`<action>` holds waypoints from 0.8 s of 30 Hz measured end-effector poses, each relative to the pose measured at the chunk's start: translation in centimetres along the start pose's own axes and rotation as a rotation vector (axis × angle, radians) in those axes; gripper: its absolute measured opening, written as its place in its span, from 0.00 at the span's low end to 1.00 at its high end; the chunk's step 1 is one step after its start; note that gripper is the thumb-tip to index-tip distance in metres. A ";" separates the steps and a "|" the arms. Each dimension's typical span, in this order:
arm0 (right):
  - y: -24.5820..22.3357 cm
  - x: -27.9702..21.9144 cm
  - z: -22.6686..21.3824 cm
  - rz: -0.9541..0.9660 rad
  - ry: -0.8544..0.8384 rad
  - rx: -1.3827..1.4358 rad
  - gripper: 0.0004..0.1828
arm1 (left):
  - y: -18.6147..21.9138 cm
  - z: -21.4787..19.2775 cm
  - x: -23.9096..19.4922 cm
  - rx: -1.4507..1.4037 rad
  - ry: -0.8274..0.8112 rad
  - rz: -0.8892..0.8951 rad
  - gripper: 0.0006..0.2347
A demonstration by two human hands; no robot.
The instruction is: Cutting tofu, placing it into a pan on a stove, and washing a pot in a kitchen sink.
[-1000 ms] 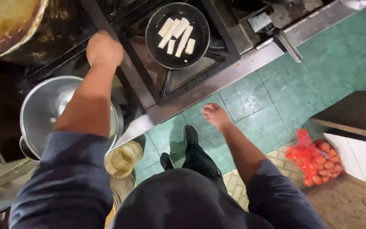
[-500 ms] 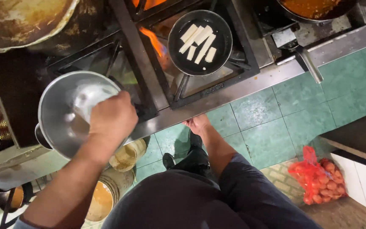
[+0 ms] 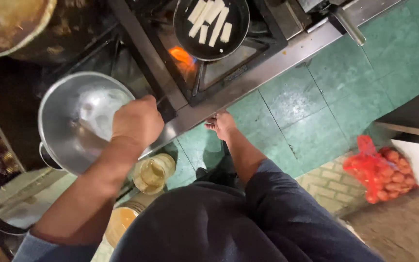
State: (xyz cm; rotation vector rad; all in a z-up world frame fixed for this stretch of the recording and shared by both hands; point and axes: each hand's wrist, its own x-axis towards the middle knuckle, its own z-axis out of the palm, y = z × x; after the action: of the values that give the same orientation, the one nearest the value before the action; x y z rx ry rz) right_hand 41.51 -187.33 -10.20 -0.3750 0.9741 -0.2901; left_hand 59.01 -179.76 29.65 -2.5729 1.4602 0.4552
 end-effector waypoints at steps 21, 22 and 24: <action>-1.7 -3.1 3.8 -0.105 0.100 -0.006 0.11 | 0.0 -0.2 0.1 0.006 -0.033 0.037 0.09; -2.0 -3.6 4.1 -0.096 0.089 -0.012 0.12 | -0.1 -0.1 0.0 0.015 -0.024 0.043 0.10; -0.7 -1.1 2.7 -0.082 0.112 0.000 0.13 | -0.4 0.3 0.1 0.012 -0.009 0.046 0.09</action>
State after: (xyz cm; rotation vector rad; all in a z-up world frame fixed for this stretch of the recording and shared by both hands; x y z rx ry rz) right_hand 43.18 -187.03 -7.67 -0.4029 1.0698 -0.3891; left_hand 59.29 -179.54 29.33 -2.5292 1.5177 0.4612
